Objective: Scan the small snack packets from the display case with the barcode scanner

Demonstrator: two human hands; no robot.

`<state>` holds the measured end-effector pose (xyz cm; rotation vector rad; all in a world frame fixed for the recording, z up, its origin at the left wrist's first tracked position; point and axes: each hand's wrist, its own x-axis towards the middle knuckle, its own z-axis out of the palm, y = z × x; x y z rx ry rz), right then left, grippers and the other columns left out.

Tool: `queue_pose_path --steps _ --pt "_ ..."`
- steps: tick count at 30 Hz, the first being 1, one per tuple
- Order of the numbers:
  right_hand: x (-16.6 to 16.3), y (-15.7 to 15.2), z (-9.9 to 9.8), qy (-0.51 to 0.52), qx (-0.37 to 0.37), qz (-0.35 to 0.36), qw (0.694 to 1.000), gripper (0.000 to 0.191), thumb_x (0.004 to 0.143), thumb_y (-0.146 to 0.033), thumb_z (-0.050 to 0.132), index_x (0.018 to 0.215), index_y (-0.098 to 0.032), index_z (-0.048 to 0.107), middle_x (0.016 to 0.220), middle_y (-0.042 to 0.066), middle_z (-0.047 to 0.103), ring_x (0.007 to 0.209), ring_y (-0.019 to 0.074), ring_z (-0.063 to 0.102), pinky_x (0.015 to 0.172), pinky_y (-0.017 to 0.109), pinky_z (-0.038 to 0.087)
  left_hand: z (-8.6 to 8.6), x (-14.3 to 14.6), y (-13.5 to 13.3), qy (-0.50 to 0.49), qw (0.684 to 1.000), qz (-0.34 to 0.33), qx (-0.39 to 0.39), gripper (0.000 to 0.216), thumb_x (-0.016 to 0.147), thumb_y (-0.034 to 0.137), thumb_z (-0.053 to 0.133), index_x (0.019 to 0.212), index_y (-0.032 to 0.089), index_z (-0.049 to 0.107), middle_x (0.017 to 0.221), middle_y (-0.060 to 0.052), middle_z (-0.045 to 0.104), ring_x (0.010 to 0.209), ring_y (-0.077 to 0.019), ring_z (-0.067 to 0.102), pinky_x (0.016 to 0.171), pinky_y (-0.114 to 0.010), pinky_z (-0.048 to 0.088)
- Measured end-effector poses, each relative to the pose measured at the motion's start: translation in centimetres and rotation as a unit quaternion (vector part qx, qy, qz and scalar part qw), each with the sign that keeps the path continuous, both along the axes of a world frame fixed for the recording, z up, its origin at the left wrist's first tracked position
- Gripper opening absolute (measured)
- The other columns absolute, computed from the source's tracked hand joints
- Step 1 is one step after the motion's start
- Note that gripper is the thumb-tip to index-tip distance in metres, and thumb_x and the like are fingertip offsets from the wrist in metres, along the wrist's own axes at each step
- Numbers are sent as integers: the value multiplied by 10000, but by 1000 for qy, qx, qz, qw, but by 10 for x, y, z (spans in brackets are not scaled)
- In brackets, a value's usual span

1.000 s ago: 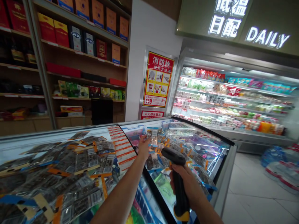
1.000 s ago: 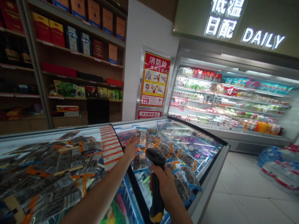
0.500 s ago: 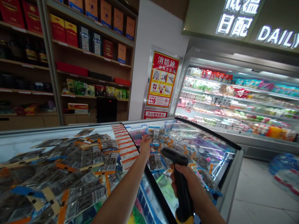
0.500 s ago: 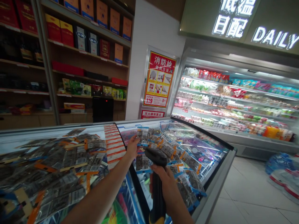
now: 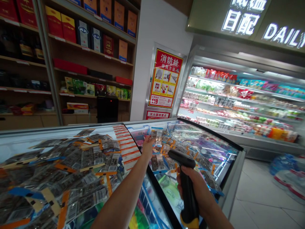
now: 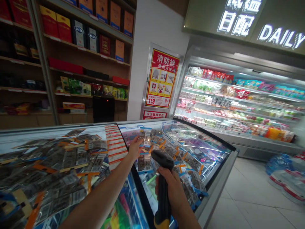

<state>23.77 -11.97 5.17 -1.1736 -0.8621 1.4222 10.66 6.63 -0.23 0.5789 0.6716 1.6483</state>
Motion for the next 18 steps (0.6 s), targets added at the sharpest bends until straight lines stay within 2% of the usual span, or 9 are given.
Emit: queue_pose_path --steps 4,13,18 --pt "2 -1 1 -40 8 -7 999 297 669 -441 595 657 -149 540 464 -22 531 346 92 466 314 192 329 -3 -1 3 4 1000 0 -16 384 515 169 634 896 175 580 721 22 609 577 -97 547 502 -215 395" --pt "5 -8 -5 -23 -2 -5 1000 306 651 -452 605 679 -155 537 480 -26 540 357 102 478 330 204 341 -1 -1 1 1 999 9 -32 384 546 190 628 927 185 578 691 33 596 513 -81 526 463 -205 381" --pt "8 -4 -4 -20 -13 -37 999 305 635 -445 627 700 -158 546 484 -34 544 360 97 485 328 193 341 3 -4 0 10 999 26 -31 301 525 230 645 814 174 582 646 32 587 509 -91 523 473 -212 381"
